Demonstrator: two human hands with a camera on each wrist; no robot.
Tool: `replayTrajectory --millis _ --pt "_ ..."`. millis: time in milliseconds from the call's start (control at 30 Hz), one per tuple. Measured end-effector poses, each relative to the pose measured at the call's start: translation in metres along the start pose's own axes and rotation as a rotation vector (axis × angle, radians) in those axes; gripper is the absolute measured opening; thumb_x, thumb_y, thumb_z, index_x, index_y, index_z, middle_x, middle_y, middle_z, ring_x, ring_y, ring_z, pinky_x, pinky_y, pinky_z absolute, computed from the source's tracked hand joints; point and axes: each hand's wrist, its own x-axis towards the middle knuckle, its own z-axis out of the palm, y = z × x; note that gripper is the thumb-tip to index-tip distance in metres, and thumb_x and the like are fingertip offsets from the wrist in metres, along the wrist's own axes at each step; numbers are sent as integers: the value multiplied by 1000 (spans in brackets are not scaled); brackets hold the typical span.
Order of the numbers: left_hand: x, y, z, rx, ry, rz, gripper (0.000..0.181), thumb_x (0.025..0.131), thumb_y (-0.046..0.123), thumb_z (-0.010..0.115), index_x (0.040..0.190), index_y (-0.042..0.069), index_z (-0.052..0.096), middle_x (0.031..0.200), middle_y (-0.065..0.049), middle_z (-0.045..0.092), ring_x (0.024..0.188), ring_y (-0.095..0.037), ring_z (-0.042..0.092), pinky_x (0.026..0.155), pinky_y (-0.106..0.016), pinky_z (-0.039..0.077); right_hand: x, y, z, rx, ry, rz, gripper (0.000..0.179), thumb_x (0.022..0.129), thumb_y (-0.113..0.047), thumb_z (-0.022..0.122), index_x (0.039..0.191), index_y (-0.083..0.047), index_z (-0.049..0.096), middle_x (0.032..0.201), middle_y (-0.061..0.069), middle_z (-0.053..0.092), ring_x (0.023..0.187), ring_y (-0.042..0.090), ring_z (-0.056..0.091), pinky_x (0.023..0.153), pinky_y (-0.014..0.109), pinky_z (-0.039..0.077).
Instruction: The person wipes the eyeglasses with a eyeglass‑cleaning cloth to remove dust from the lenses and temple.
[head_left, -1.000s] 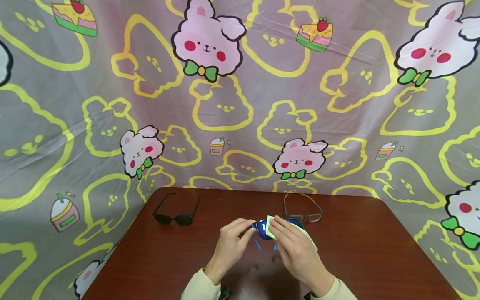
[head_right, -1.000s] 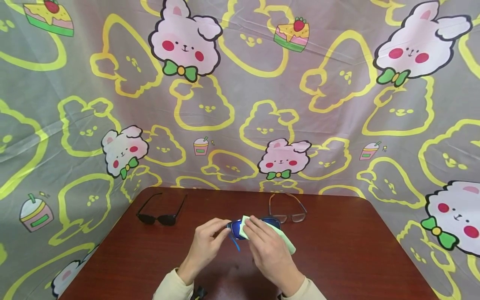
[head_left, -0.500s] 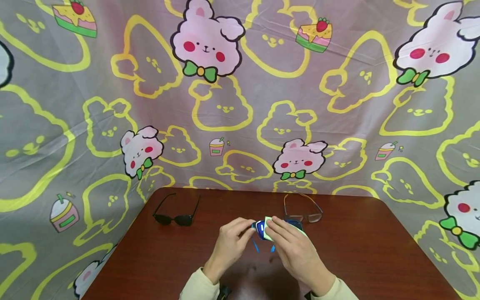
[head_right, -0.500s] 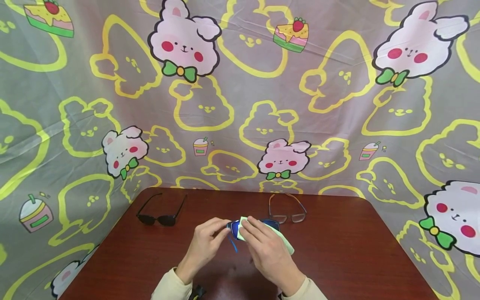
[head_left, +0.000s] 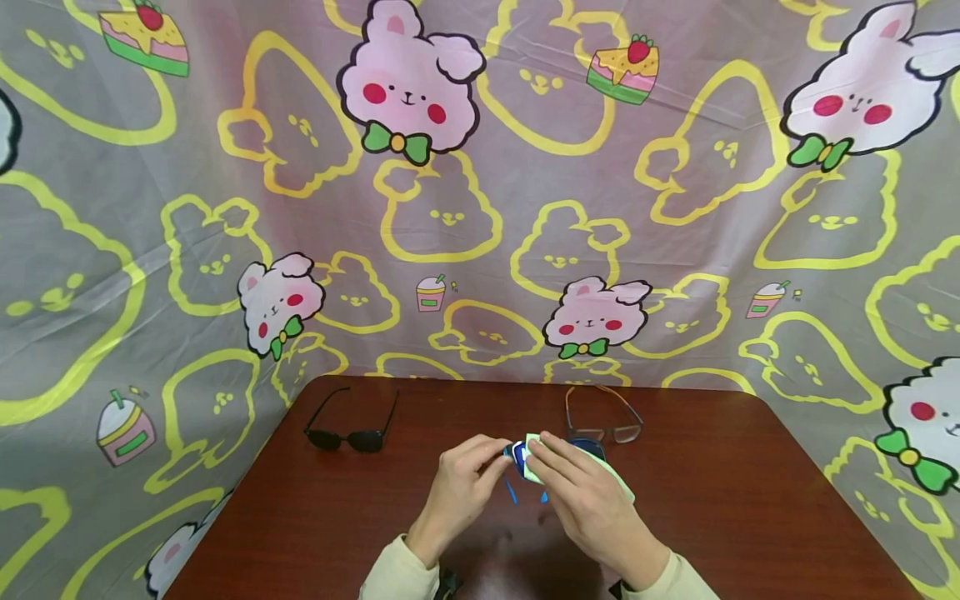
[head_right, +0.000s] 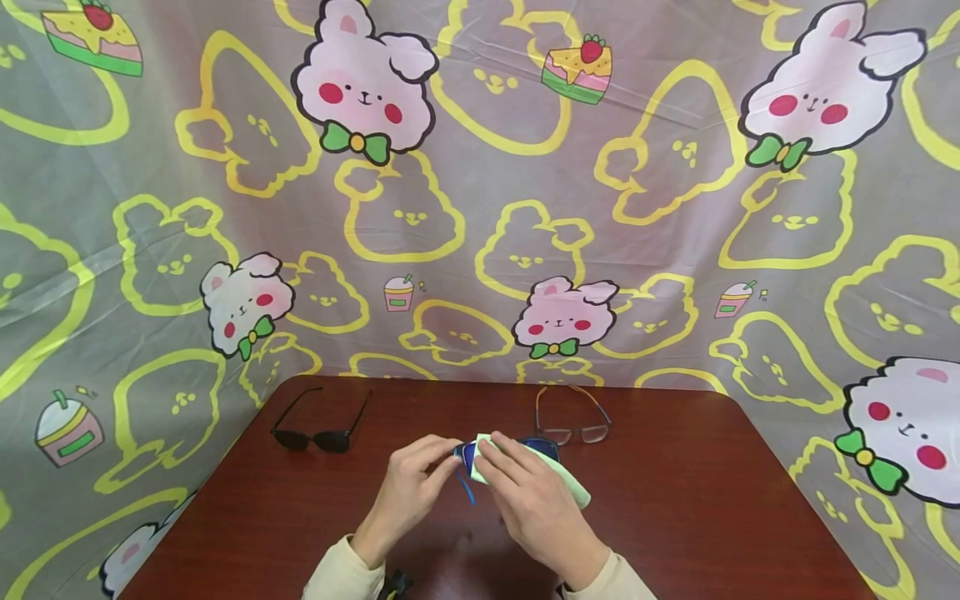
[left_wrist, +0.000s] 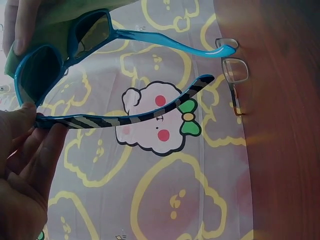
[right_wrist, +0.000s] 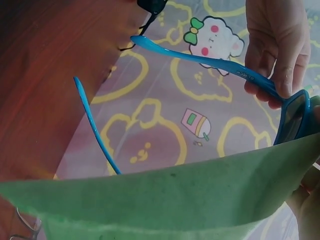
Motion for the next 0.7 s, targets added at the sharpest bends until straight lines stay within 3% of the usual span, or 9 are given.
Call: replayTrajectory --millis 200,700 --pt "-1 0 0 0 -12 5 15 86 6 68 101 9 69 88 2 66 74 -4 60 62 -12 47 0 -3 -2 21 -36 35 35 103 -17 35 110 -1 66 120 14 62 110 34 57 91 38 46" --pt "-3 1 0 -13 -46 -3 14 88 7 65 102 9 69 90 2 66 75 -2 60 62 -11 47 3 -6 0 65 -28 8 33 102 -15 37 109 -2 66 119 14 62 110 34 56 91 39 47"
